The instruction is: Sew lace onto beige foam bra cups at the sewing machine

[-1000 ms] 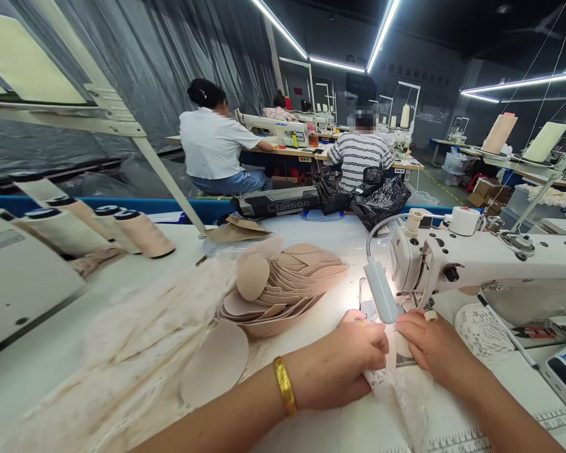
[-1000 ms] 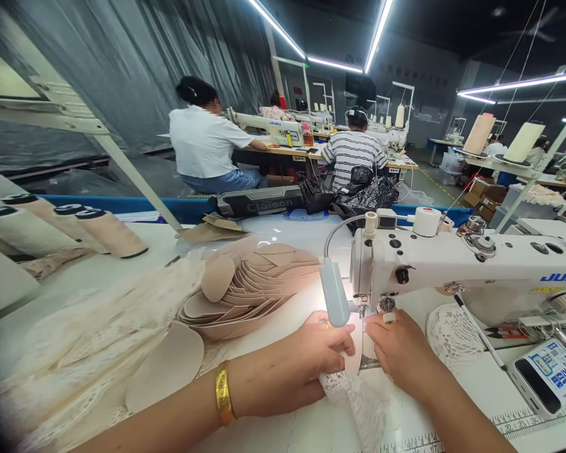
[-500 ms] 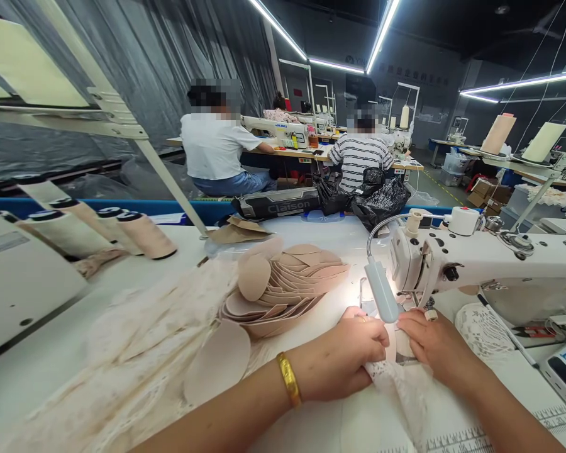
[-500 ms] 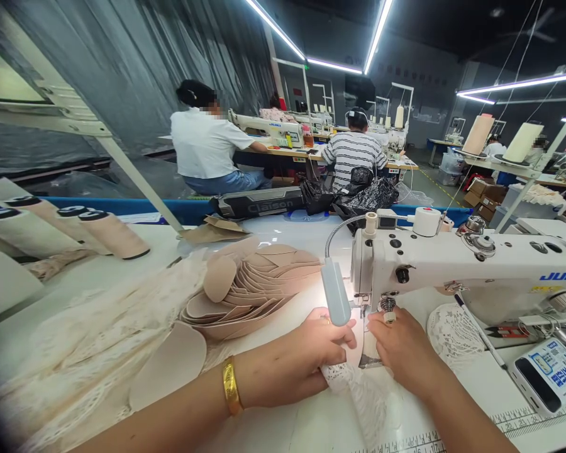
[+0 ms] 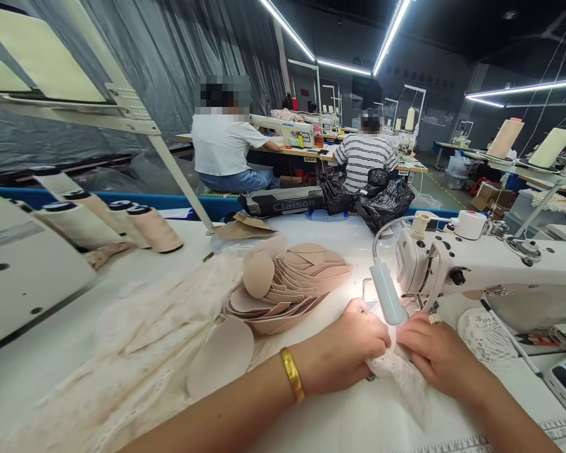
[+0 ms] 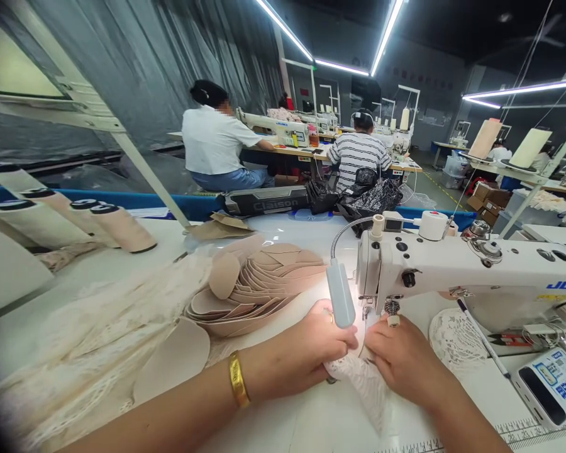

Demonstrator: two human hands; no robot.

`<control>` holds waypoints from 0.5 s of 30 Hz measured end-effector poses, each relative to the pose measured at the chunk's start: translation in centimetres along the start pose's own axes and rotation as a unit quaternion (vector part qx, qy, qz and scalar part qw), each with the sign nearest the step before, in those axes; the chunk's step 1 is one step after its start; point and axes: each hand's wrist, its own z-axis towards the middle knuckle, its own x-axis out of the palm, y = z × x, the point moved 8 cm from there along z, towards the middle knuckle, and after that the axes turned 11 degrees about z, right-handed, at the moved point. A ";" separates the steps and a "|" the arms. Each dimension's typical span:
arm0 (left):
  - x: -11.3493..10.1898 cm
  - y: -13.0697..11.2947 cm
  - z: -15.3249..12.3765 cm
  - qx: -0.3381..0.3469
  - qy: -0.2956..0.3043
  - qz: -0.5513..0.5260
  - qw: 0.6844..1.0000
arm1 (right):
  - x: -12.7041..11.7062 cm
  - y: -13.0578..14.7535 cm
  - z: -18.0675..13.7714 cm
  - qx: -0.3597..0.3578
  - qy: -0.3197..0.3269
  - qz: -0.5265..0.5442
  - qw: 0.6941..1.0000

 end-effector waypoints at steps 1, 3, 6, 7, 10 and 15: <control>0.0 -0.3 0.0 0.010 -0.002 0.013 1.000 | 0.0 0.5 0.1 -0.013 0.013 0.024 1.000; 0.0 -0.6 -0.1 0.019 -0.006 0.036 0.999 | -0.1 1.5 0.1 -0.039 0.030 0.062 0.997; 0.1 -0.5 -0.1 0.020 -0.010 0.053 0.998 | -0.5 2.5 0.2 -0.060 0.033 0.089 0.994; 0.1 -0.4 0.0 0.017 -0.010 0.057 0.998 | -0.5 2.6 0.2 -0.061 0.033 0.089 0.994; 0.2 -0.2 0.2 0.012 -0.016 0.071 0.997 | -0.5 2.6 0.2 -0.060 0.034 0.079 0.995; 0.3 0.1 0.4 0.007 -0.034 0.103 0.994 | -0.5 2.3 0.1 -0.056 0.021 0.028 0.998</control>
